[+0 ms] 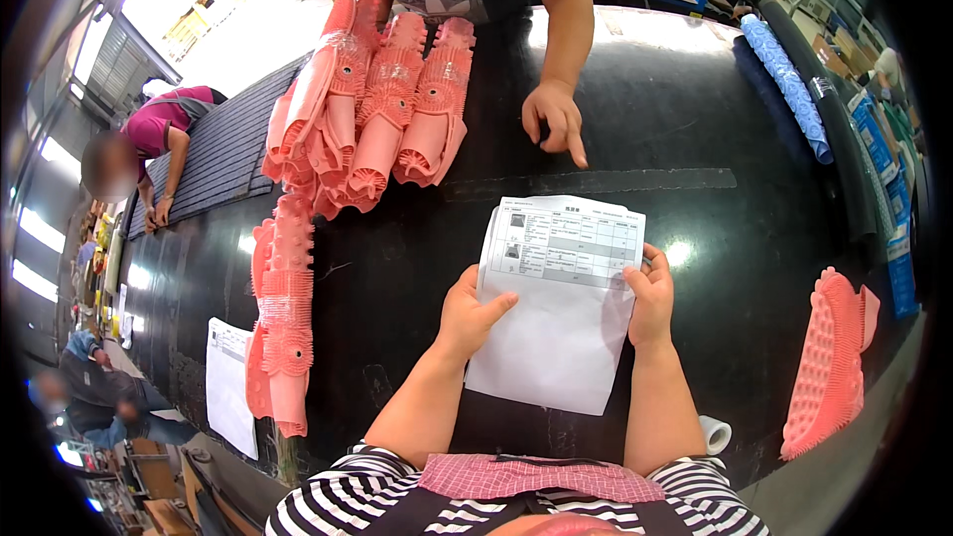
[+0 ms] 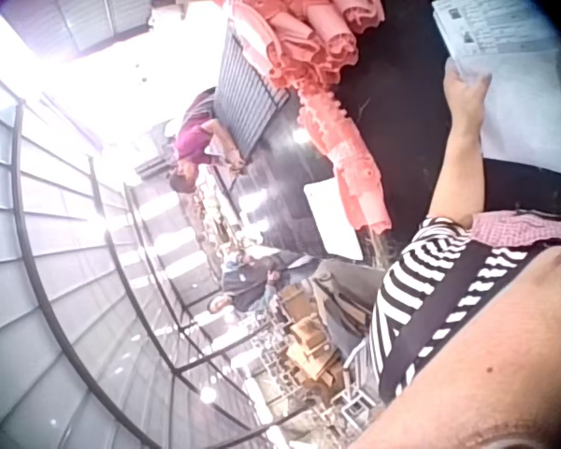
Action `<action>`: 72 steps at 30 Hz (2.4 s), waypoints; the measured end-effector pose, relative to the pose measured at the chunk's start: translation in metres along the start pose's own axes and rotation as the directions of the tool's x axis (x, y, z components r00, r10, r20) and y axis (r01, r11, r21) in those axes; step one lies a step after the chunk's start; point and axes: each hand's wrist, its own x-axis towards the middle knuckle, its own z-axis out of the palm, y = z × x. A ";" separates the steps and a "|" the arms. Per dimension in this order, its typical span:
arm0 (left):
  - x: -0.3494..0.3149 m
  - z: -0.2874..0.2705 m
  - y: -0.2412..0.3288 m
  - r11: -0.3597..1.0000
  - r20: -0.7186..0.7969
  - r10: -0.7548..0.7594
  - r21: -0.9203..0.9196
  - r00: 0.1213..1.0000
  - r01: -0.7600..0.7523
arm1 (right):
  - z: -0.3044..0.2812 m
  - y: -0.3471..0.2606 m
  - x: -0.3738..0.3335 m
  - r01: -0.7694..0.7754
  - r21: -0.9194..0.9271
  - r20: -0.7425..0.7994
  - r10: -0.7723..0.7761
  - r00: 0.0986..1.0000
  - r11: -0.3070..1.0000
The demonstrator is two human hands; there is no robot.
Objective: The person rolls pink textured bath mats around a white cylindrical core and secures them with tape. They repeat this process for multiple mats, stacking the finished rolls on the table. Later, they review a document with a coworker.
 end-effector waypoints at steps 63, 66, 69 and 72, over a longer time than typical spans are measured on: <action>0.000 0.003 0.005 0.998 -0.020 -0.011 -0.056 1.000 0.010 | -0.004 0.005 0.002 0.019 0.012 0.042 -0.020 0.999 1.000; 0.000 0.004 0.005 0.998 -0.024 -0.041 -0.056 0.999 0.040 | -0.004 0.005 0.002 0.015 0.014 0.032 -0.016 0.999 1.000; 0.000 0.004 0.005 0.998 -0.028 -0.030 -0.061 0.999 0.028 | -0.003 0.005 0.001 0.017 -0.001 0.017 -0.017 1.000 1.000; 0.000 0.004 0.006 0.999 -0.037 -0.025 -0.034 0.999 0.024 | -0.003 0.006 0.001 0.018 -0.001 0.024 -0.018 1.000 1.000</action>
